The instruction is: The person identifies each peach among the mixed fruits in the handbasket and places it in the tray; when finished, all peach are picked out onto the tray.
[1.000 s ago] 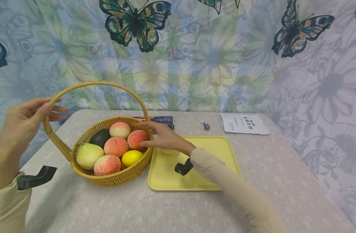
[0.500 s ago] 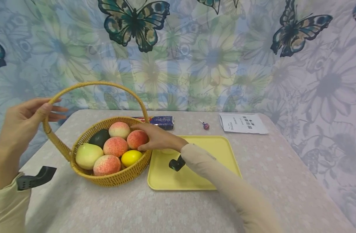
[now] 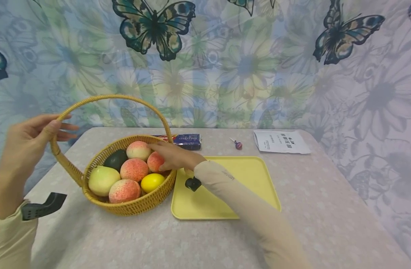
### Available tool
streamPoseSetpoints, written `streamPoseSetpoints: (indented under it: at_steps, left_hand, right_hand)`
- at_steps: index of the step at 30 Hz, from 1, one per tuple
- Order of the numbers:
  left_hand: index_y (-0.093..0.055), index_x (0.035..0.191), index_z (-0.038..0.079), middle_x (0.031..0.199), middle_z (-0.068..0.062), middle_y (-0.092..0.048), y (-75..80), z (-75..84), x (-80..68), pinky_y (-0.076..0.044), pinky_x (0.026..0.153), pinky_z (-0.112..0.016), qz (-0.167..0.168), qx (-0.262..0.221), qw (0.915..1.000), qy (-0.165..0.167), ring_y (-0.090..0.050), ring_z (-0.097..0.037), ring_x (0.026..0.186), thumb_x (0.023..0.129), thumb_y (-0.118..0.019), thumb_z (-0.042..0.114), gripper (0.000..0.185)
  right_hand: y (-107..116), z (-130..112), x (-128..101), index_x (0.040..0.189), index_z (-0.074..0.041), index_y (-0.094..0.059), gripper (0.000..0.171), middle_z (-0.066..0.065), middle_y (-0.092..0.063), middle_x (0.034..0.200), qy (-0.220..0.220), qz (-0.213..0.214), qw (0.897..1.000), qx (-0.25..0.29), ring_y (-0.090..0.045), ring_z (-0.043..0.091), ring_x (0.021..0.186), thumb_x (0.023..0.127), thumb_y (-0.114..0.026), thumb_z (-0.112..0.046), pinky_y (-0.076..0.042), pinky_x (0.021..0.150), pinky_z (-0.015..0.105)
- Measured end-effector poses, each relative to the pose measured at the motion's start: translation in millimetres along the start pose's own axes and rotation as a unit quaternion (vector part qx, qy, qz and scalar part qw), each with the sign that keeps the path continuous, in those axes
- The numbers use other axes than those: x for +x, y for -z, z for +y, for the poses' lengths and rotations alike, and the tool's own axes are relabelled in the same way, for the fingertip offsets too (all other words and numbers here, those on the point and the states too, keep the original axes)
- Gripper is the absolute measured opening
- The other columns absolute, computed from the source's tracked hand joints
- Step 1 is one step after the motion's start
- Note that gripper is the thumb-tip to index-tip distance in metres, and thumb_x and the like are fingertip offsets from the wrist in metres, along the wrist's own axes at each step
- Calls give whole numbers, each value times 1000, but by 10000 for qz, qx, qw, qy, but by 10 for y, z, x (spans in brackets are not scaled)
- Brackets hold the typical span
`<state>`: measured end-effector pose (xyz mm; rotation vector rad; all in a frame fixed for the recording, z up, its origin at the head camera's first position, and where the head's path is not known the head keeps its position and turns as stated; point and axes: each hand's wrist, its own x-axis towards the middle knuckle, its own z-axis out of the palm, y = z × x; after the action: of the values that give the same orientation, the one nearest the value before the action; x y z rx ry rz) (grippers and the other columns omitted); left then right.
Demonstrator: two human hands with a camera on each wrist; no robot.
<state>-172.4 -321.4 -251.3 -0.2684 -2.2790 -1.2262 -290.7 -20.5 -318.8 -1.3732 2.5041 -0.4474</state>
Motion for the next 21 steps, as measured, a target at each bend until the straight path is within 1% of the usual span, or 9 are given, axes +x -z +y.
streamPoseSetpoints:
  at_steps: [1,6,8,13,15,18,21]
  left_hand:
    - [-59,128,4,94,18,-70,-4,-6,1,-50,65,-11,9,23,10000,6,-68,-1,78,99,-52,17,32]
    - [-59,128,4,94,20,-69,-8,-25,1,-49,64,-11,36,103,9999,12,-67,1,78,99,-52,17,32]
    - [-59,128,3,94,20,-69,-7,-26,-2,-49,63,-11,51,119,9999,-4,-67,1,78,99,-52,17,32]
    - [-60,127,4,93,21,-69,-13,-23,-5,-48,61,-12,65,157,9999,-23,-67,1,77,99,-52,18,32]
    - [-60,127,5,93,22,-69,-15,-23,-5,-48,60,-13,62,171,9998,-13,-67,1,77,99,-52,19,32]
    - [-60,127,5,93,22,-69,-15,-26,-6,-47,59,-13,62,169,9998,-18,-67,2,77,99,-52,19,32]
    - [-60,127,5,93,21,-69,-11,-28,-12,-47,58,-14,73,158,9998,-44,-66,1,77,99,-53,19,32]
  right_hand:
    - [-7,0,13,153,-17,-23,78,2,-26,156,-50,-45,10000,-9,-23,22,145,90,-68,-19,-29,113,37]
    - [-55,-8,47,153,-14,-23,78,6,-28,155,-163,-197,9997,44,-30,23,141,89,-68,-17,-31,111,33]
    - [-72,-19,50,152,-13,-25,76,8,-29,155,-199,-203,9996,-77,-32,23,140,89,-67,-17,-32,111,32]
    - [-83,-36,43,151,-9,-28,70,13,-28,155,-252,-150,9983,-510,-29,26,142,92,-65,-20,-29,113,35]
    - [-79,-38,43,150,-7,-29,68,14,-31,154,-215,-119,9971,-720,-30,26,142,93,-64,-21,-27,114,36]
    - [-78,-38,46,149,-5,-32,65,14,-37,150,-154,-65,9945,-1034,-37,26,138,93,-63,-19,-30,112,34]
    - [-81,-37,47,147,-4,-36,61,13,-41,146,-139,-5,9928,-1189,-43,25,133,94,-62,-19,-34,110,33]
